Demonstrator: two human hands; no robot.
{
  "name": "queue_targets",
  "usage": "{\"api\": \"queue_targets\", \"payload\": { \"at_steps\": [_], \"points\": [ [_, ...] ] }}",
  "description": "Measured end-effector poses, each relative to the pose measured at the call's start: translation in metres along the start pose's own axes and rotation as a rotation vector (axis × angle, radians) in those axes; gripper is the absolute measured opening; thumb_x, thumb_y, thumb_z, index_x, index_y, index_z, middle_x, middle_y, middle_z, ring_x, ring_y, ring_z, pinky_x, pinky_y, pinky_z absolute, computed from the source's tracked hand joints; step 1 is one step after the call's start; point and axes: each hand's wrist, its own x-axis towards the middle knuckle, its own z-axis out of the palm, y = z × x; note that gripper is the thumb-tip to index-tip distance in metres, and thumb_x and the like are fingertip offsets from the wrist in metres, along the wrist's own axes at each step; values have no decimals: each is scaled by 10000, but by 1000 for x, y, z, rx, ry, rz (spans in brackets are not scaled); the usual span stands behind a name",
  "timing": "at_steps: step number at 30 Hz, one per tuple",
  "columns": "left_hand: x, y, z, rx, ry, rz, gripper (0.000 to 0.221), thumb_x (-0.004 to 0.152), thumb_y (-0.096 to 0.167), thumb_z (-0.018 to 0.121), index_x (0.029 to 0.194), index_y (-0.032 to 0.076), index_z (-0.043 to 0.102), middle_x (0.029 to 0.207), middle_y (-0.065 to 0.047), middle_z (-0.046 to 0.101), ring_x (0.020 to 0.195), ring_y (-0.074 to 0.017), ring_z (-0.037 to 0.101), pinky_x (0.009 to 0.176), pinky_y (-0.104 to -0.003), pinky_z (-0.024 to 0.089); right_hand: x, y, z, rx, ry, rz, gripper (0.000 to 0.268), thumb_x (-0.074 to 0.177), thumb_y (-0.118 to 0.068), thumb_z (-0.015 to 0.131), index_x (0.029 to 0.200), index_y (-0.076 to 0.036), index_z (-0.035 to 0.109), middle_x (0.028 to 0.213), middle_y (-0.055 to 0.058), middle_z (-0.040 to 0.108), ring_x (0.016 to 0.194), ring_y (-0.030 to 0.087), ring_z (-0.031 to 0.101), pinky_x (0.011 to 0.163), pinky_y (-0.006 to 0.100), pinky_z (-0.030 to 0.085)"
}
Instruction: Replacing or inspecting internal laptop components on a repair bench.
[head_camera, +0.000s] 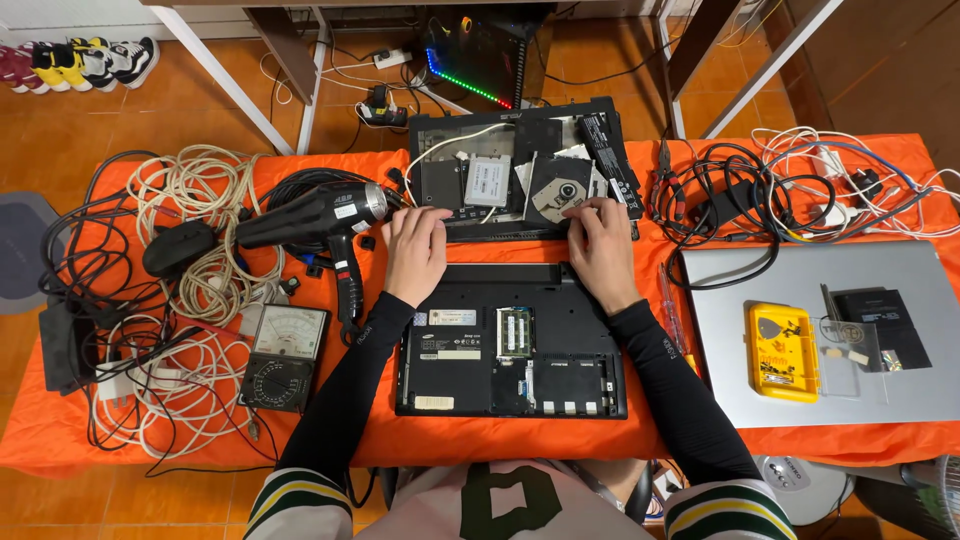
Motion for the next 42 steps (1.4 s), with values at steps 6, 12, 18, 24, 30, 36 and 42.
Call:
{"api": "queue_targets", "payload": {
  "at_steps": [6, 12, 18, 24, 30, 36, 42],
  "points": [
    [2, 0, 1, -5, -9, -31, 178, 1005, 104, 564, 1130, 97, 690, 1106, -34, 673, 1106, -257, 544, 965, -412, 342, 0, 0, 1, 1, -8, 10, 145, 944, -3, 653, 1073, -43, 707, 1086, 112, 570, 1026, 303, 530, 909, 409, 443],
    [2, 1, -1, -13, -6, -16, 173, 1018, 103, 563, 1143, 98, 682, 1125, -34, 673, 1123, -256, 544, 984, -413, 344, 2, -2, -1, -2, -14, 3, 149, 931, 10, 659, 1063, -42, 707, 1086, 100, 584, 1018, 306, 530, 913, 406, 451],
    [0, 0, 0, 4, -8, -5, 177, 1005, 95, 568, 1142, 99, 681, 1124, -30, 676, 1118, -258, 546, 983, -411, 340, 1, -3, -1, 0, -20, 18, 146, 934, 12, 660, 1061, -41, 709, 1085, 104, 584, 1020, 307, 528, 913, 403, 451],
    [-1, -1, 1, 10, 0, 13, 176, 1004, 93, 570, 1138, 97, 685, 1118, -33, 676, 1111, -250, 547, 984, -409, 336, 0, -3, -1, -6, -12, 15, 139, 938, 3, 664, 1063, -41, 708, 1087, 103, 575, 1038, 302, 535, 925, 401, 451],
    [-1, -3, 2, 9, 2, 4, 166, 1021, 95, 569, 1140, 94, 685, 1117, -31, 676, 1115, -250, 546, 978, -409, 339, -2, 1, 1, -3, -16, 20, 127, 947, -7, 669, 1061, -42, 712, 1083, 101, 567, 1022, 292, 532, 916, 401, 451],
    [-3, -6, 4, 7, 14, 26, 168, 1022, 97, 569, 1141, 94, 688, 1111, -31, 678, 1116, -250, 545, 974, -409, 335, -1, -2, -2, 12, 6, 0, 124, 948, 0, 659, 1053, -40, 712, 1081, 96, 584, 1033, 301, 532, 919, 399, 454],
    [-2, -6, 4, 15, 7, 21, 168, 1022, 98, 569, 1137, 99, 691, 1107, -29, 679, 1113, -250, 544, 968, -408, 333, -2, 0, 0, 24, 12, -11, 114, 955, -14, 653, 1050, -35, 712, 1085, 107, 580, 1053, 306, 538, 934, 406, 457]
  ]
}}
